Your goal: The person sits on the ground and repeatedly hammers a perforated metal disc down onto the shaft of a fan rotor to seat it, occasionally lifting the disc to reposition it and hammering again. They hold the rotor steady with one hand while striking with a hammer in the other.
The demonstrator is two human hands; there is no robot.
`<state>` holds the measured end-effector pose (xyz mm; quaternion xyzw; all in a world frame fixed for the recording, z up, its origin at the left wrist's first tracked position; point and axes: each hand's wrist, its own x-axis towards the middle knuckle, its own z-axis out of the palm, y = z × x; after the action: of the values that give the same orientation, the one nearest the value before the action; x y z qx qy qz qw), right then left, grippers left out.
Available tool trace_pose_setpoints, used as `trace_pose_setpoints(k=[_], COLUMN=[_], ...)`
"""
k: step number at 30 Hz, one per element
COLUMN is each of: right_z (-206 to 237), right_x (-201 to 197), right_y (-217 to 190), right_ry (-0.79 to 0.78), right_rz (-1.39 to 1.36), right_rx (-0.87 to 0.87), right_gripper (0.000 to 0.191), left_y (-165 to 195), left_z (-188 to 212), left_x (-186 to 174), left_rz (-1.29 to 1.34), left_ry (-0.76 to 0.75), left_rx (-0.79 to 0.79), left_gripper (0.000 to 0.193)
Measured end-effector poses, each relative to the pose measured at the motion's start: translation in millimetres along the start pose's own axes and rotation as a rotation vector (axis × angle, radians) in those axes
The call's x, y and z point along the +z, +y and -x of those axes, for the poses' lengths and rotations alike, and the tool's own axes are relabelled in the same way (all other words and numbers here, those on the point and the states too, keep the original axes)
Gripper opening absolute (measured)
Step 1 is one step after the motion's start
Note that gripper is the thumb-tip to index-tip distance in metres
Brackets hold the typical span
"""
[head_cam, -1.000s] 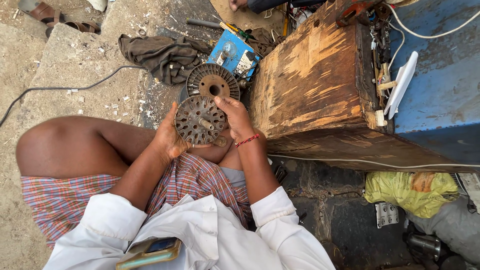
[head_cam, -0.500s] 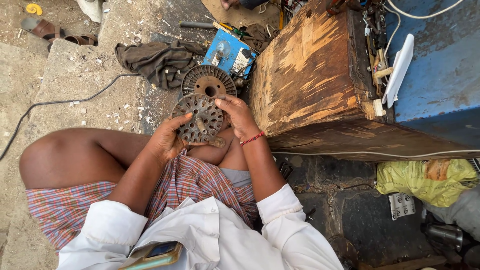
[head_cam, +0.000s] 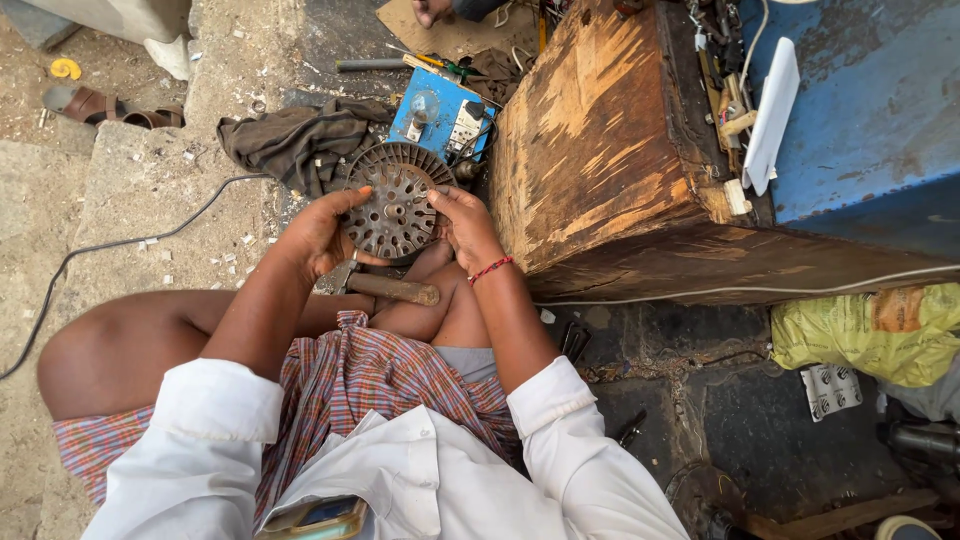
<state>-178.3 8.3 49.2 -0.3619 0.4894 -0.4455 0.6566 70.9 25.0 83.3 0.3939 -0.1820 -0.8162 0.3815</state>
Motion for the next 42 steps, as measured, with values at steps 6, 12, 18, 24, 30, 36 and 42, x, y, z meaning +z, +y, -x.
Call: trace_pose_setpoints(k=[6, 12, 18, 24, 30, 36, 42], right_z=[-24, -36, -40, -45, -45, -43, 14], right_x=[0, -2, -8, -2, -3, -8, 0], right_y=[-16, -17, -4, -2, -2, -9, -22], right_ry=[0.108, 0.214, 0.251, 0.292, 0.316, 0.401, 0.112], right_rz=[-0.029, 0.124, 0.217, 0.412, 0.511, 0.585, 1.117], right_rx=[0.036, 0.102, 0.153, 0.170, 0.139, 0.087, -0.095], right_gripper=[0.024, 0.031, 0.030, 0.025, 0.024, 0.024, 0.037], left_y=[15, 16, 8, -2, -7, -12, -15], left_z=[-67, -94, -95, -104, -108, -99, -82], left_x=[9, 22, 23, 16, 22, 11, -8], left_rz=[-0.416, -0.687, -0.879, -1.431, -1.578, -1.581, -1.501], left_ry=[0.220, 0.409, 0.513, 0.629, 0.678, 0.621, 0.565], left_rx=[0.125, 0.144, 0.136, 0.314, 0.297, 0.318, 0.303], left_gripper=[0.055, 0.059, 0.057, 0.041, 0.040, 0.037, 0.074])
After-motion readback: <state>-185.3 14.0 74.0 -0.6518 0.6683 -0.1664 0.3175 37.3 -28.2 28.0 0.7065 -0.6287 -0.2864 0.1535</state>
